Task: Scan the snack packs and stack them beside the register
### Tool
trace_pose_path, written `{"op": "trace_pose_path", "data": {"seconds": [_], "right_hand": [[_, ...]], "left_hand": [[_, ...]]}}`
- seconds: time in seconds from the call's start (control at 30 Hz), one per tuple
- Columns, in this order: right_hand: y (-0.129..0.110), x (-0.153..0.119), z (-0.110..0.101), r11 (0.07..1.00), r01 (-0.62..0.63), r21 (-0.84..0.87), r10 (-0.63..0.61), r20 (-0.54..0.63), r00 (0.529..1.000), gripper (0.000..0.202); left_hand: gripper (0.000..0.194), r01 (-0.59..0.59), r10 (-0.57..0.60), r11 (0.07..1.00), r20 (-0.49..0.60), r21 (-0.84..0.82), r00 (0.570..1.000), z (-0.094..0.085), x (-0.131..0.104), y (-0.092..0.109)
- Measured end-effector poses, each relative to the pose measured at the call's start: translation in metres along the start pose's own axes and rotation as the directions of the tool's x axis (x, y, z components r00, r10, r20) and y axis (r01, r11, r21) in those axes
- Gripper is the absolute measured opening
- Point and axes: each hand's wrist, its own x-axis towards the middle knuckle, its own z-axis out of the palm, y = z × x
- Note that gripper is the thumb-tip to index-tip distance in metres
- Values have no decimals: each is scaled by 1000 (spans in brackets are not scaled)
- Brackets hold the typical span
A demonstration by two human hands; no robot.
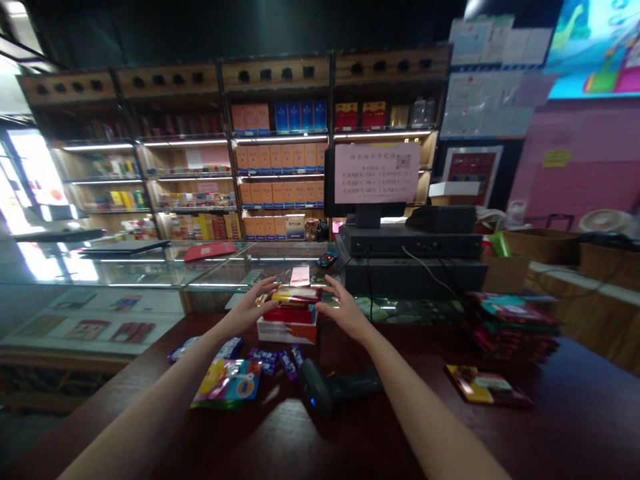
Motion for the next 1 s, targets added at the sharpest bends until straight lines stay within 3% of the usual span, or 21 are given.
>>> {"op": "trace_pose_path", "data": {"seconds": [0.17, 0.37, 0.5, 0.63, 0.7, 0.83, 1.0], "right_hand": [[-7, -33, -12, 978, -95, 186, 110, -71, 991, 82], [-11, -68, -21, 919, -221, 327, 293, -191, 937, 67], [-9, -81, -23, 846, -273, 458, 410, -230, 883, 53], [-7, -87, -21, 780, -285, 556, 472, -224, 853, 37], [-7, -88, -21, 764, -292, 575, 484, -212, 849, 32], [-10, -88, -20, 750, -343, 566, 515, -173, 840, 28], [-16, -90, -14, 746, -399, 533, 532, -116, 839, 27]], "left_hand": [[50, -30, 18, 996, -137, -85, 990, 42, -5, 11], [39, 70, -101, 991, -288, -118, 952, 93, -10, 18], [38, 80, -138, 975, -282, -206, 949, 112, -10, 19], [43, 56, -108, 967, -205, -248, 973, 115, -15, 15], [51, 28, -52, 987, -150, -159, 987, 112, -21, 14], [68, -71, 98, 971, -109, 226, 989, 104, -33, 12], [84, -128, 287, 690, -106, 713, 952, 102, -41, 9]]}}
